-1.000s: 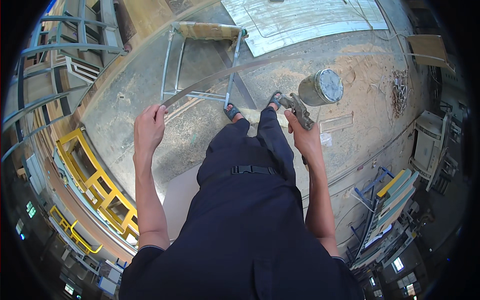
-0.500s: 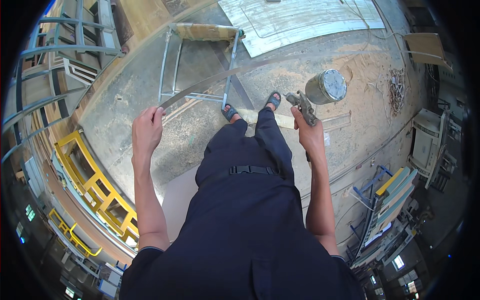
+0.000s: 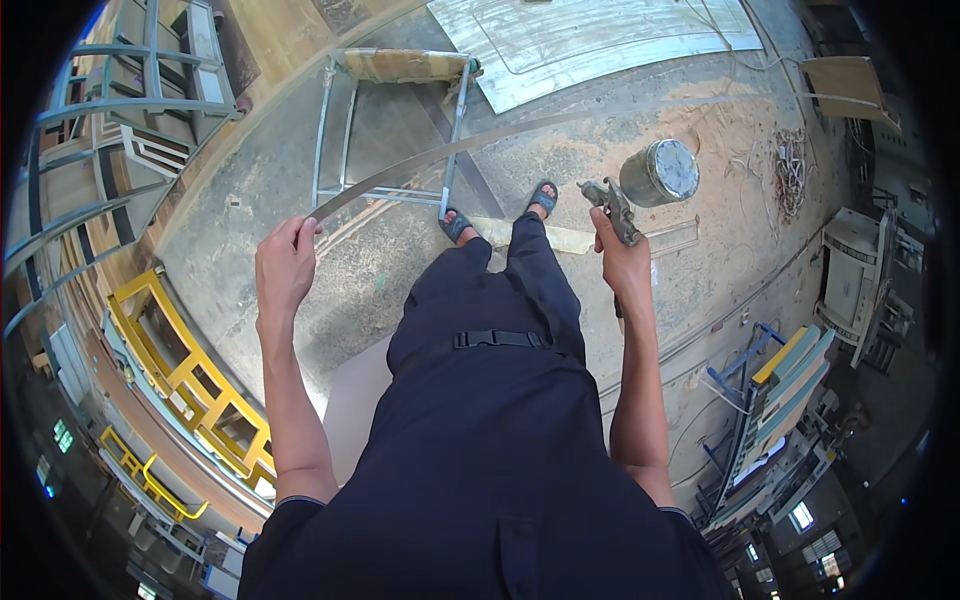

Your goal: Applying a finish or adhesive to curved wooden strips using a spray gun.

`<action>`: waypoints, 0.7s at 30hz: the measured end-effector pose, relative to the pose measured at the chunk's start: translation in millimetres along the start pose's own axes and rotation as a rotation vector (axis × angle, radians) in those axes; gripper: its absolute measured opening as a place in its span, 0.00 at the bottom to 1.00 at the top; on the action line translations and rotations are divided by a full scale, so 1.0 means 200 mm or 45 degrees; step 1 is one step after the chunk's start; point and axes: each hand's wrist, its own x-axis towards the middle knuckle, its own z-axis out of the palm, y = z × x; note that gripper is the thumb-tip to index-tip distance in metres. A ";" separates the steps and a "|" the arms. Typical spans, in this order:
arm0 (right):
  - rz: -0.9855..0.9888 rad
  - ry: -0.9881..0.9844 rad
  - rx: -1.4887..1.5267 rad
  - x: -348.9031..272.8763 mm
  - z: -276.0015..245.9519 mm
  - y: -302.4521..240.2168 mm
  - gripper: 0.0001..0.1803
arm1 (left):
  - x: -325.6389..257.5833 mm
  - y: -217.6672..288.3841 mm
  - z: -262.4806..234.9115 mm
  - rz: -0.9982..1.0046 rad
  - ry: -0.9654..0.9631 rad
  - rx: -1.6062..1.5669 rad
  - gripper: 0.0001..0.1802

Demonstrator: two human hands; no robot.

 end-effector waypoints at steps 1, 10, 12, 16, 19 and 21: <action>-0.018 0.008 0.004 0.01 0.01 0.01 0.29 | 0.00 0.00 0.00 -0.024 -0.014 0.018 0.16; 0.030 0.012 0.002 0.01 0.02 0.01 0.32 | 0.00 -0.01 -0.01 -0.005 -0.001 -0.009 0.16; 0.043 0.005 0.013 0.00 0.02 -0.01 0.32 | 0.00 0.00 -0.02 -0.019 -0.013 0.004 0.16; -0.020 -0.018 0.072 -0.01 0.03 -0.04 0.32 | 0.00 0.00 0.01 -0.004 -0.034 0.041 0.17; -0.050 -0.033 0.085 0.01 0.05 -0.04 0.33 | -0.01 -0.02 0.01 -0.007 -0.031 0.045 0.17; -0.058 -0.039 0.088 0.01 0.06 -0.04 0.33 | -0.01 -0.02 0.01 -0.004 -0.024 0.033 0.17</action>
